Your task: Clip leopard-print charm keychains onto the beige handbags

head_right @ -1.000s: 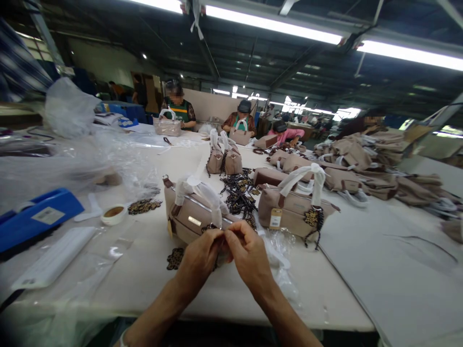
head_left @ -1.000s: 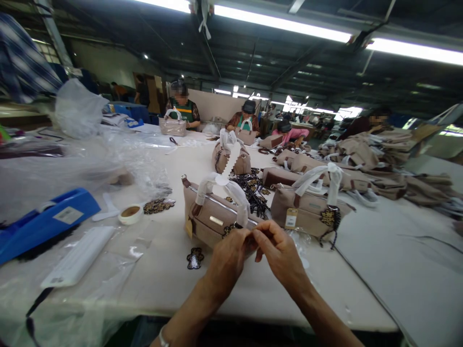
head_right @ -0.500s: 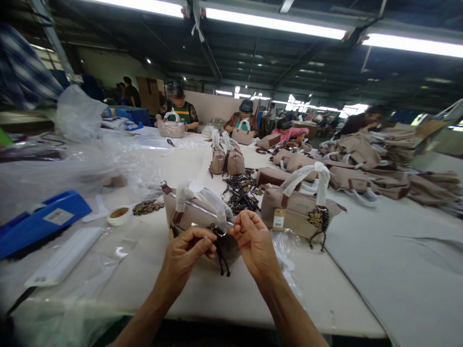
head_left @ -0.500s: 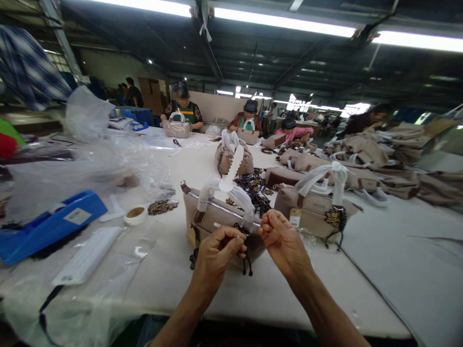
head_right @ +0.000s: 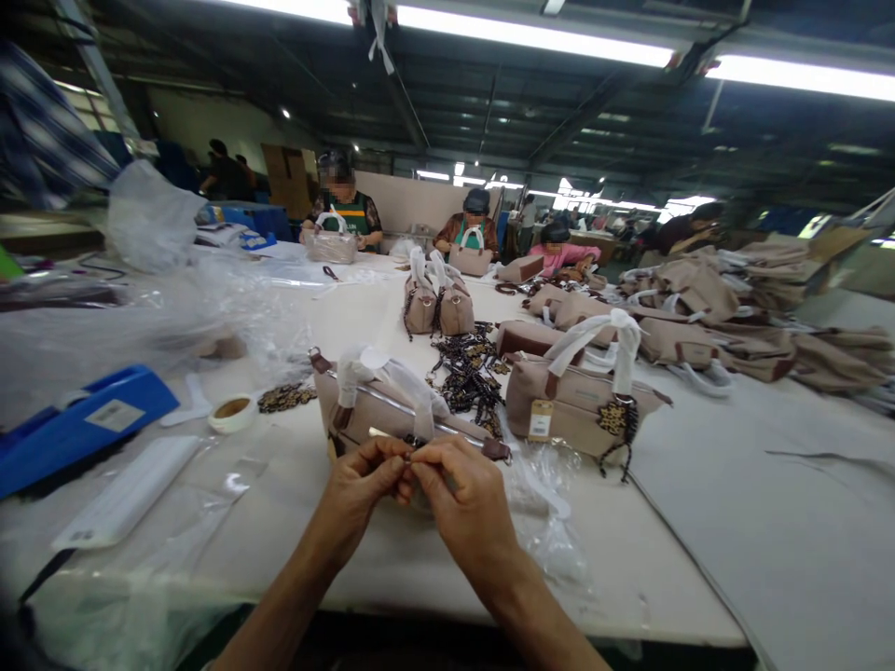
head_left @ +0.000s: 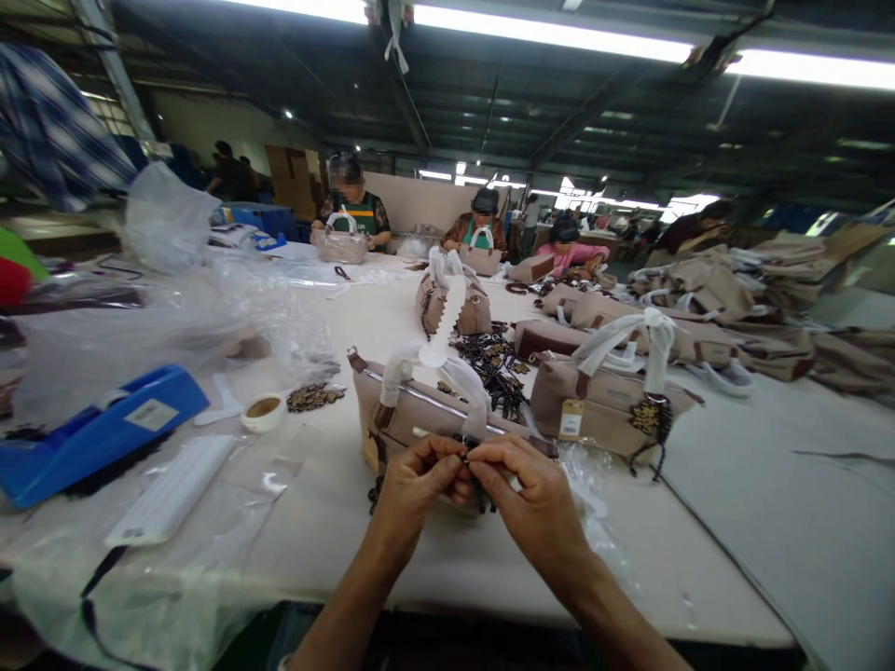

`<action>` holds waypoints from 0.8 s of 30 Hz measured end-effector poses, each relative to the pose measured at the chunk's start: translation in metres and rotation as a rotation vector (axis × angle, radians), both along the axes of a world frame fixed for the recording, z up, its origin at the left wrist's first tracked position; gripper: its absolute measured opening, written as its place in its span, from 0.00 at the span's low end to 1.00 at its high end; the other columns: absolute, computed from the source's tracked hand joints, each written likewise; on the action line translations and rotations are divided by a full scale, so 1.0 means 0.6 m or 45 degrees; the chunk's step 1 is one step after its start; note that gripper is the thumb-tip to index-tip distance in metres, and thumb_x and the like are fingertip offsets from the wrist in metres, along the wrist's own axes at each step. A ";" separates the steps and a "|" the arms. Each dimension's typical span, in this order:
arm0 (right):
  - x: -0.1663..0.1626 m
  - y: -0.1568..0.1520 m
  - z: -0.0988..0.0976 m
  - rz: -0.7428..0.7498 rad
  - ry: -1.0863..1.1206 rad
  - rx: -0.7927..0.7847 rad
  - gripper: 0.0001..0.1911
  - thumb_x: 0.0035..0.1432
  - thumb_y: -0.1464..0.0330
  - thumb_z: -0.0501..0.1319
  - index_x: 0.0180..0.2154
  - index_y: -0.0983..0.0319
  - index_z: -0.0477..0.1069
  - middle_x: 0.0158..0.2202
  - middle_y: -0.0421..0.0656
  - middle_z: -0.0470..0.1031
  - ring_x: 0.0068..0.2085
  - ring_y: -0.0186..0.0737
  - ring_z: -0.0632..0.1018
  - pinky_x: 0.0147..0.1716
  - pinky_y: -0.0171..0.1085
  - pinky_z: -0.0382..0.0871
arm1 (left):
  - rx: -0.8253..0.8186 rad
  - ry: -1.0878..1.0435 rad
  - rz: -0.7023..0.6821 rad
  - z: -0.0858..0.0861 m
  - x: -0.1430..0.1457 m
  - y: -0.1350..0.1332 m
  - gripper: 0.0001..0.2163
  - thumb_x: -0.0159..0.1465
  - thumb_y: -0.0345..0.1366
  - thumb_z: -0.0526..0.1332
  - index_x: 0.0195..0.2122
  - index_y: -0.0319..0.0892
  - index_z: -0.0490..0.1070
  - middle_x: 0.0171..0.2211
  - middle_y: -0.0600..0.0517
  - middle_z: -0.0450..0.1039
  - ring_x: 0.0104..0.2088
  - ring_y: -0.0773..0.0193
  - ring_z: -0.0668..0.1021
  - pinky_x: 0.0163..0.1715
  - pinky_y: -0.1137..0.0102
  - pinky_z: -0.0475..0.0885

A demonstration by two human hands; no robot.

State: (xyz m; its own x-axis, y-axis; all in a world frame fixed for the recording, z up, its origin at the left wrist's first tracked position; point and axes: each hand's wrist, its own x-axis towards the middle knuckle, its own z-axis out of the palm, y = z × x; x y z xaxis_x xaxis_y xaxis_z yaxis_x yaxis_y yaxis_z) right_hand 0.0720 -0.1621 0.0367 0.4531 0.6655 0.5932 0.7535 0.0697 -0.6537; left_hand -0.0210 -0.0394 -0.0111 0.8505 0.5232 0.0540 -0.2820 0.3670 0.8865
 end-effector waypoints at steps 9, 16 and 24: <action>-0.002 0.004 -0.009 -0.087 -0.244 0.011 0.07 0.62 0.73 0.58 0.34 0.59 0.74 0.33 0.43 0.77 0.37 0.39 0.78 0.37 0.36 0.73 | -0.128 -0.031 -0.007 -0.001 0.004 -0.010 0.13 0.55 0.41 0.69 0.32 0.37 0.71 0.23 0.55 0.74 0.21 0.71 0.75 0.23 0.76 0.73; -0.002 0.012 -0.015 -0.077 -0.271 0.018 0.07 0.61 0.75 0.59 0.35 0.60 0.74 0.34 0.42 0.76 0.37 0.38 0.77 0.38 0.35 0.72 | -0.121 -0.007 -0.006 0.001 0.006 -0.014 0.13 0.58 0.42 0.67 0.30 0.38 0.67 0.21 0.56 0.72 0.18 0.71 0.74 0.20 0.76 0.71; 0.001 0.010 -0.017 -0.079 -0.333 -0.048 0.08 0.62 0.74 0.57 0.34 0.60 0.74 0.34 0.42 0.75 0.38 0.39 0.76 0.38 0.35 0.71 | -0.112 -0.034 -0.025 -0.001 0.004 -0.013 0.11 0.60 0.41 0.65 0.31 0.38 0.67 0.23 0.55 0.72 0.21 0.70 0.75 0.22 0.75 0.72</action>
